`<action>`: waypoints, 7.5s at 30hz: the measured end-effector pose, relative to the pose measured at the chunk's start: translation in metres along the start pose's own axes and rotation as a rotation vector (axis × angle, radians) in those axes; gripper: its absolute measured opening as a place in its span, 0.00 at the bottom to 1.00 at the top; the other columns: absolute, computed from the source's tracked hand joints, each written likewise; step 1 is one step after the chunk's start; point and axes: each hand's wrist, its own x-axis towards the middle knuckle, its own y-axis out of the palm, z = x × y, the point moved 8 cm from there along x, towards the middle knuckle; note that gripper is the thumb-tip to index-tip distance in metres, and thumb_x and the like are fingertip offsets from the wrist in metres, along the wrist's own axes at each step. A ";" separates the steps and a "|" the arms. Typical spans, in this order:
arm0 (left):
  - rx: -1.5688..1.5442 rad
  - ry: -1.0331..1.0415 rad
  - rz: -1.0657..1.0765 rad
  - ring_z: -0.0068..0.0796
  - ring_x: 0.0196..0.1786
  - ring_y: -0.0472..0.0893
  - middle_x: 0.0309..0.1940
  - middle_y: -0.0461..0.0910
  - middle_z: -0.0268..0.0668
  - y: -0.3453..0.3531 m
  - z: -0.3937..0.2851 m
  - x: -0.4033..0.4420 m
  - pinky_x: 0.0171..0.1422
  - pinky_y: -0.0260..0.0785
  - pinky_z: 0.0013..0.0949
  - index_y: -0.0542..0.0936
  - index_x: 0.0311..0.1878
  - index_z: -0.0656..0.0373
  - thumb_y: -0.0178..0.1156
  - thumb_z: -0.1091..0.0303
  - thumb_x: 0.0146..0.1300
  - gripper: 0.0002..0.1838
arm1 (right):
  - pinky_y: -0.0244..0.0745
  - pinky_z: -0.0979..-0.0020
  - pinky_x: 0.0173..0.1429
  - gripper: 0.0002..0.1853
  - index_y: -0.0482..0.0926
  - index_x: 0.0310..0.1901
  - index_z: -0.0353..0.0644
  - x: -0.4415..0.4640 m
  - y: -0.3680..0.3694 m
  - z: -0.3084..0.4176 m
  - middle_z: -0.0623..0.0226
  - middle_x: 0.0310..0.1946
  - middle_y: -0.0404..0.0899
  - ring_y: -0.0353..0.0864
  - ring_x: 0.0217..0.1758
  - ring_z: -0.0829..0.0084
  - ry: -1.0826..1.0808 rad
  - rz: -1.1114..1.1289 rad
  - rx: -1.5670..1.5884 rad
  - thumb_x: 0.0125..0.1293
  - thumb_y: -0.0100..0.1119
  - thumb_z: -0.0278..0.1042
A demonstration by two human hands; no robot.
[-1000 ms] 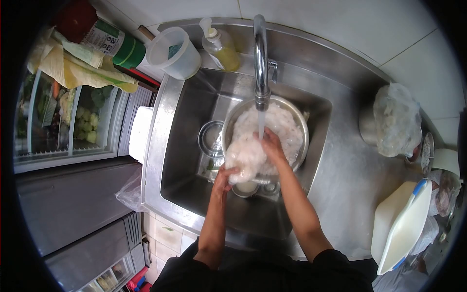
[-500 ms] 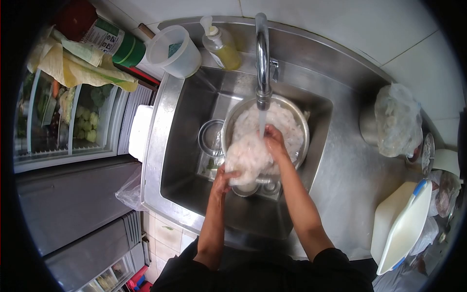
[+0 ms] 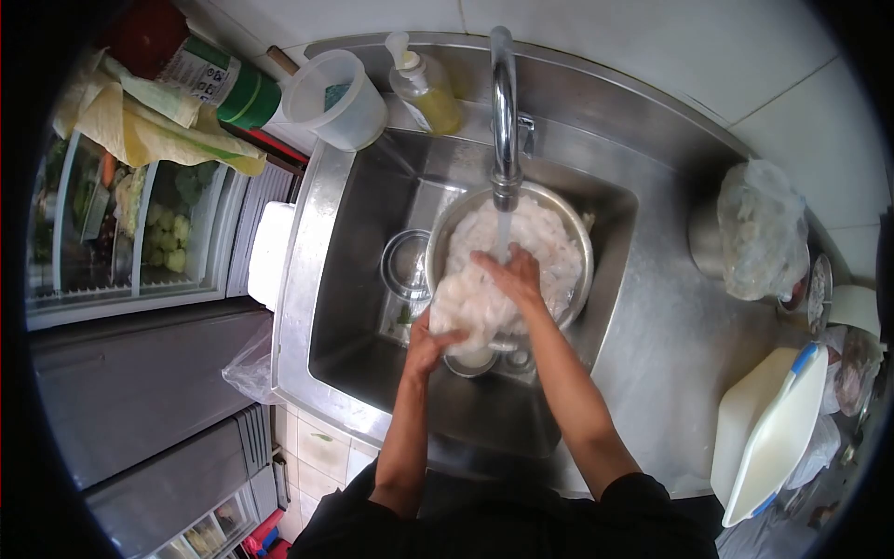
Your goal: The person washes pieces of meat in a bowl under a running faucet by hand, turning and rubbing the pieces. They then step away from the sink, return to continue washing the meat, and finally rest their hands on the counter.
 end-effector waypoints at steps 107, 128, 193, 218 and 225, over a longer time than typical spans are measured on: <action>-0.167 -0.245 0.043 0.40 0.47 0.85 0.48 0.83 0.46 0.052 0.003 0.027 0.54 0.80 0.43 0.75 0.59 0.69 0.68 0.79 0.53 0.27 | 0.77 0.69 0.41 0.23 0.81 0.50 0.28 -0.002 -0.013 -0.032 0.55 0.33 0.85 0.84 0.35 0.70 -0.164 -0.055 0.239 0.61 0.67 0.42; 0.013 -0.197 0.109 0.37 0.47 0.85 0.48 0.83 0.45 0.050 0.006 0.036 0.52 0.80 0.38 0.77 0.57 0.70 0.67 0.80 0.52 0.26 | 0.76 0.66 0.42 0.23 0.83 0.42 0.33 -0.007 -0.026 -0.019 0.58 0.31 0.85 0.81 0.34 0.72 -0.162 -0.147 0.295 0.65 0.64 0.51; 0.102 -0.089 -0.166 0.41 0.52 0.80 0.54 0.76 0.55 0.024 0.045 0.087 0.52 0.76 0.36 0.62 0.66 0.76 0.73 0.63 0.46 0.46 | 0.66 0.65 0.68 0.46 0.64 0.70 0.39 0.000 0.021 -0.102 0.54 0.61 0.73 0.71 0.65 0.59 0.169 -0.004 0.545 0.43 0.66 0.32; 0.103 -0.090 -0.189 0.43 0.54 0.78 0.53 0.77 0.54 0.020 0.043 0.089 0.59 0.72 0.38 0.65 0.63 0.76 0.69 0.64 0.50 0.40 | 0.60 0.66 0.71 0.42 0.63 0.70 0.32 0.000 0.017 -0.081 0.50 0.63 0.71 0.69 0.66 0.58 0.079 -0.034 0.856 0.49 0.57 0.34; 0.046 -0.108 -0.226 0.45 0.57 0.77 0.58 0.72 0.53 0.019 0.054 0.094 0.61 0.72 0.40 0.62 0.67 0.72 0.68 0.69 0.52 0.40 | 0.70 0.66 0.65 0.41 0.65 0.68 0.35 -0.011 0.006 -0.062 0.54 0.59 0.76 0.76 0.61 0.60 -0.051 -0.034 0.496 0.50 0.67 0.31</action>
